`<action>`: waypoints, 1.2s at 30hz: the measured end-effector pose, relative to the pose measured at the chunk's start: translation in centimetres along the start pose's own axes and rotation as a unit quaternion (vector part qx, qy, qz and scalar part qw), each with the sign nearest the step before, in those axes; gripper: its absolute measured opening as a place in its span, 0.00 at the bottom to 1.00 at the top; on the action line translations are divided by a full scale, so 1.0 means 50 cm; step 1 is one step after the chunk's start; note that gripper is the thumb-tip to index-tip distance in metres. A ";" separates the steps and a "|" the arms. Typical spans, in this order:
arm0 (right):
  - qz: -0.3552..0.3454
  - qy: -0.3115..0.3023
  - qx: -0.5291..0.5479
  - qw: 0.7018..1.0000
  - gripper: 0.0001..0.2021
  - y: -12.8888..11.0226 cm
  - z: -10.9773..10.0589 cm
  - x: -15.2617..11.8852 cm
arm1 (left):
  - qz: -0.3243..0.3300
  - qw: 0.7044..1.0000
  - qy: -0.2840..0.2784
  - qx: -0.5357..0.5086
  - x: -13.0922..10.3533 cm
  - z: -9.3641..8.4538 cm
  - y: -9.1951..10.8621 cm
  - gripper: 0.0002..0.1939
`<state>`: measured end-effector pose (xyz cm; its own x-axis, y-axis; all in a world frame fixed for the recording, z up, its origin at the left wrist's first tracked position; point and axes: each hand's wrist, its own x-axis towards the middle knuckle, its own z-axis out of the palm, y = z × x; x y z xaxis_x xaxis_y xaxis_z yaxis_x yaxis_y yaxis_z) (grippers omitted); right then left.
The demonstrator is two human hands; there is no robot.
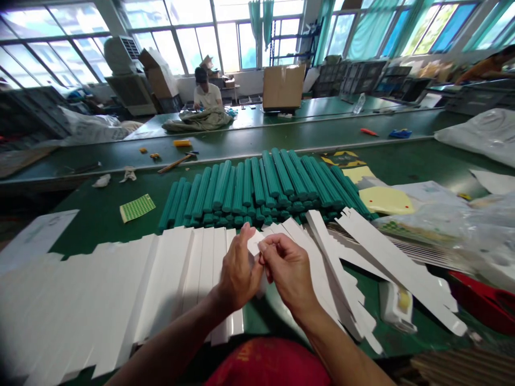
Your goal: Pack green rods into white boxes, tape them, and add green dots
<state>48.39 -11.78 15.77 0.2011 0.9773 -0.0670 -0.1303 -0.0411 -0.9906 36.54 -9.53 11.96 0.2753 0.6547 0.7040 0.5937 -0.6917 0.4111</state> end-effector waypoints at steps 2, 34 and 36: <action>0.011 0.004 -0.016 1.000 0.15 -0.008 0.001 0.003 | -0.005 1.000 0.002 -0.005 0.000 0.002 0.001 0.35; 0.073 -0.131 -0.605 0.782 0.19 0.315 0.002 0.050 | -0.212 0.970 -0.109 0.046 -0.082 0.088 -0.187 0.32; 0.077 -0.136 -0.602 0.783 0.18 0.347 0.003 0.063 | -0.213 0.966 -0.137 0.046 -0.126 0.111 -0.184 0.30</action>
<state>46.63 -9.40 -1.59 0.0380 0.9432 -0.3301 0.9099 -0.1692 -0.3787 33.56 -5.57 0.52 0.1734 0.9386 0.2981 0.7588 -0.3203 0.5671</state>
